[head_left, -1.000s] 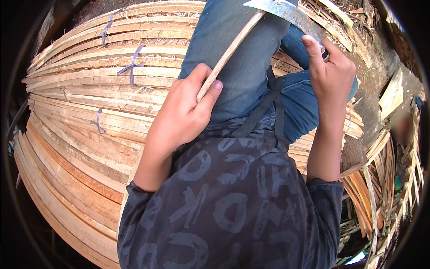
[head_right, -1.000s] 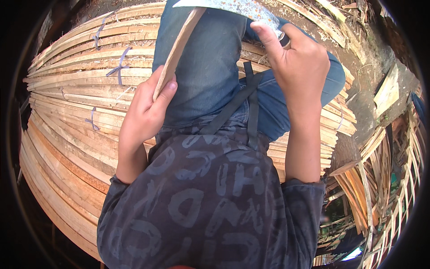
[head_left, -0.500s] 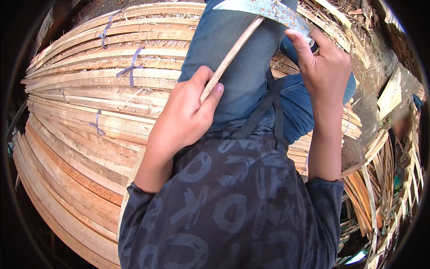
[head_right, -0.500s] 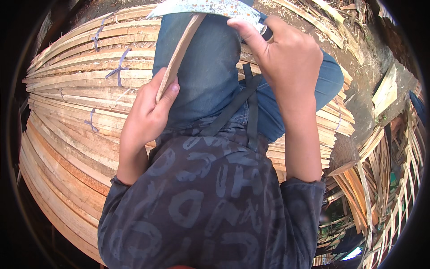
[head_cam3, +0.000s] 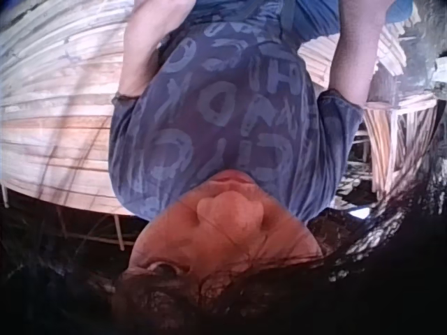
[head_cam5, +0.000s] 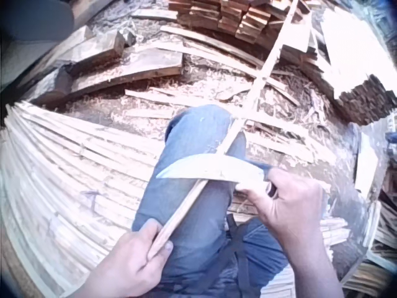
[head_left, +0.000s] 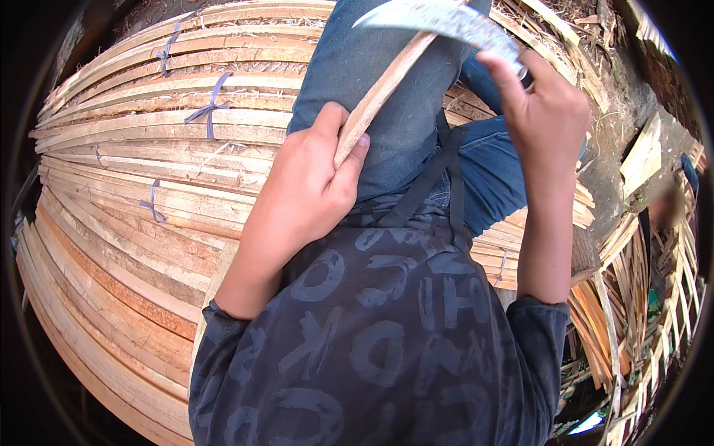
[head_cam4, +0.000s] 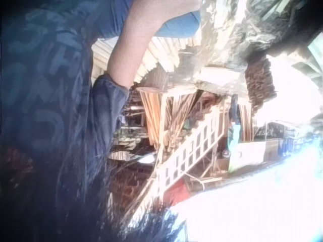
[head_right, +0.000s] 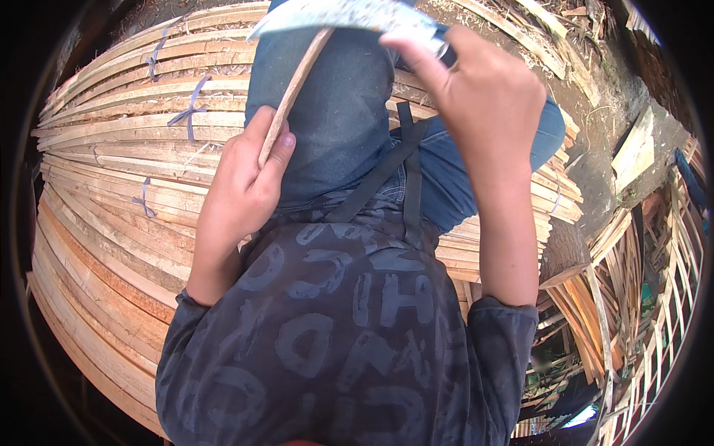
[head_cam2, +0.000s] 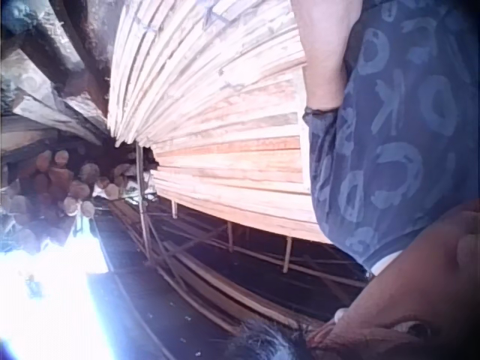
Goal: The person sits on the ground and uses a curved knife to shave and shape a long, thin piece of wood. They hold the wood with their left hand and repeatedly scrape the surface with the knife in their right hand, creating wood shavings.
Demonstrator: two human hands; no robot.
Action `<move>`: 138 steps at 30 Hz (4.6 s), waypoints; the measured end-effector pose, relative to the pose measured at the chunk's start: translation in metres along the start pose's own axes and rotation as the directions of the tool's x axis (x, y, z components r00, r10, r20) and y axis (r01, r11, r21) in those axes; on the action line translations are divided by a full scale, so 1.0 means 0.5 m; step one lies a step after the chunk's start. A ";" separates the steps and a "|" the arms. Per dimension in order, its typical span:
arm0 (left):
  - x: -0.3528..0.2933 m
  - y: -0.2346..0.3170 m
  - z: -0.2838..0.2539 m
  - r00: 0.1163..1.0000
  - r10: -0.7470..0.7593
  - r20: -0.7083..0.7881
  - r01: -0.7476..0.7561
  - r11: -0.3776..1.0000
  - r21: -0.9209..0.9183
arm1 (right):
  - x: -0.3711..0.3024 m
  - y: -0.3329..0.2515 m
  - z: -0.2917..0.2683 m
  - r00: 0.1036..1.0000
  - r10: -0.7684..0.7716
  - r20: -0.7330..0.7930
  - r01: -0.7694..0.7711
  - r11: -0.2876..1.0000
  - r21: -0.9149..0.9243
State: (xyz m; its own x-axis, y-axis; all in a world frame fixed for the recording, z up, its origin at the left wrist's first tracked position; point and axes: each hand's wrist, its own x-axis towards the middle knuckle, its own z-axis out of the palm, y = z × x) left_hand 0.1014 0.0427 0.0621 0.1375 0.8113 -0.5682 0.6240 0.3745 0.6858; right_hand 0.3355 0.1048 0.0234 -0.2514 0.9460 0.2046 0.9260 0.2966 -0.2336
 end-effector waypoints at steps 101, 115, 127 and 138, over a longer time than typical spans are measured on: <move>0.011 0.002 0.012 0.987 -0.003 -0.163 0.061 0.934 0.352 | -0.075 -0.034 -0.062 0.895 0.146 0.422 -0.335 0.845 0.416; 0.008 -0.021 0.032 0.965 0.109 -0.240 -0.013 0.929 0.371 | -0.067 0.013 -0.045 0.959 -0.005 0.285 -0.025 0.994 0.103; 0.007 -0.020 0.028 0.965 0.125 -0.232 -0.017 0.908 0.418 | -0.033 0.255 -0.070 0.866 0.500 0.007 -0.499 0.865 -0.052; 0.011 -0.007 0.032 0.971 0.107 -0.214 0.010 0.876 0.482 | -0.098 0.020 -0.041 0.914 0.297 0.275 -0.395 0.804 0.445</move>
State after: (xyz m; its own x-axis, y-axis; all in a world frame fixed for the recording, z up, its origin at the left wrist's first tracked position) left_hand 0.1120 0.0386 0.0494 0.0355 0.9239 -0.3810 0.9187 0.1199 0.3764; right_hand 0.3631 0.0586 0.0307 -0.0324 0.9891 -0.1435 0.7182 -0.0768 -0.6916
